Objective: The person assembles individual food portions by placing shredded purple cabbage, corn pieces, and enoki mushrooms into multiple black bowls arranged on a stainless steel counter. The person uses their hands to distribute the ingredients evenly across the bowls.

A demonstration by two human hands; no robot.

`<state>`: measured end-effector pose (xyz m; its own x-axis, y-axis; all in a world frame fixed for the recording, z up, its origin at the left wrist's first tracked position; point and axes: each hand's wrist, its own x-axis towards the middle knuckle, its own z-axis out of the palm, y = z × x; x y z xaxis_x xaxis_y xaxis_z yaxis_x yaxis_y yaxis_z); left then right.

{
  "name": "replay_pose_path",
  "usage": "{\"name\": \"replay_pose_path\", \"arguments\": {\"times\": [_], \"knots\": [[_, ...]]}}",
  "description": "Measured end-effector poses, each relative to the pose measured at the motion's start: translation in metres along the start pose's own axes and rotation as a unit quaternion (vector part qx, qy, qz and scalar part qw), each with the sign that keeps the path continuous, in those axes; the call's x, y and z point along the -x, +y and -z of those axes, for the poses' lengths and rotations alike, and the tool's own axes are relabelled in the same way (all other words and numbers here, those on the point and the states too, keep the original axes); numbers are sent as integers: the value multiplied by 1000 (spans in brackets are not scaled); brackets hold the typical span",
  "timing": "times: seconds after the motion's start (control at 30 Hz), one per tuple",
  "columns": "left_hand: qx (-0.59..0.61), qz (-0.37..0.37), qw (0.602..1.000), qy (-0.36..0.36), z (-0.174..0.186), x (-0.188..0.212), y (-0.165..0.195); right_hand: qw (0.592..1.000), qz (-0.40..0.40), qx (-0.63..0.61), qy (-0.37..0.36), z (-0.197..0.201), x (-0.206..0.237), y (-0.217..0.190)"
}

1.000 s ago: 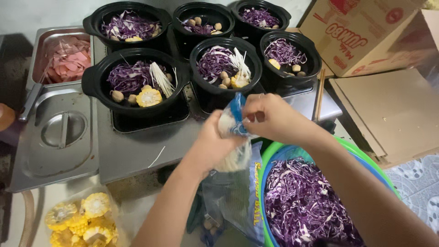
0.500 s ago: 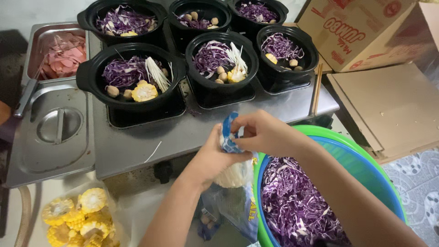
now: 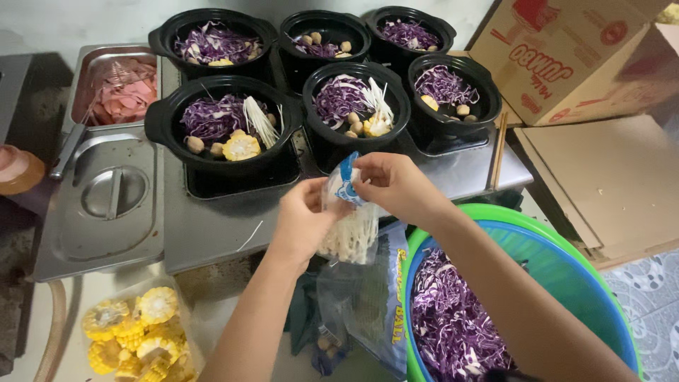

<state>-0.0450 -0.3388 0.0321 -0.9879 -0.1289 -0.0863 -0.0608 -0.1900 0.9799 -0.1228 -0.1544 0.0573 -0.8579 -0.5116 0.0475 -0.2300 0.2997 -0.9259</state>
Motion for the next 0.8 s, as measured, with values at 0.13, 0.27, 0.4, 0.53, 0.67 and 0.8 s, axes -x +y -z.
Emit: {"name": "replay_pose_path", "arguments": {"times": [0.13,0.27,0.4,0.53,0.67,0.8], "knots": [[16,-26,999,15,4,1,0,999,-38,-1,-20,-5,0,-4],[-8,-13,1000,-24,10,1,0,997,-33,61,-17,-12,1,-12],[17,33,999,-26,13,0,-3,991,-67,119,-3,-14,3,-22],[85,31,996,-23,16,-4,-6,995,-80,59,-12,-10,-1,-30],[54,4,998,-28,17,-11,-3,997,-30,68,-21,-2,-1,-38],[-41,-16,998,-54,16,-11,2,988,21,125,-92,7,2,-45]]}}
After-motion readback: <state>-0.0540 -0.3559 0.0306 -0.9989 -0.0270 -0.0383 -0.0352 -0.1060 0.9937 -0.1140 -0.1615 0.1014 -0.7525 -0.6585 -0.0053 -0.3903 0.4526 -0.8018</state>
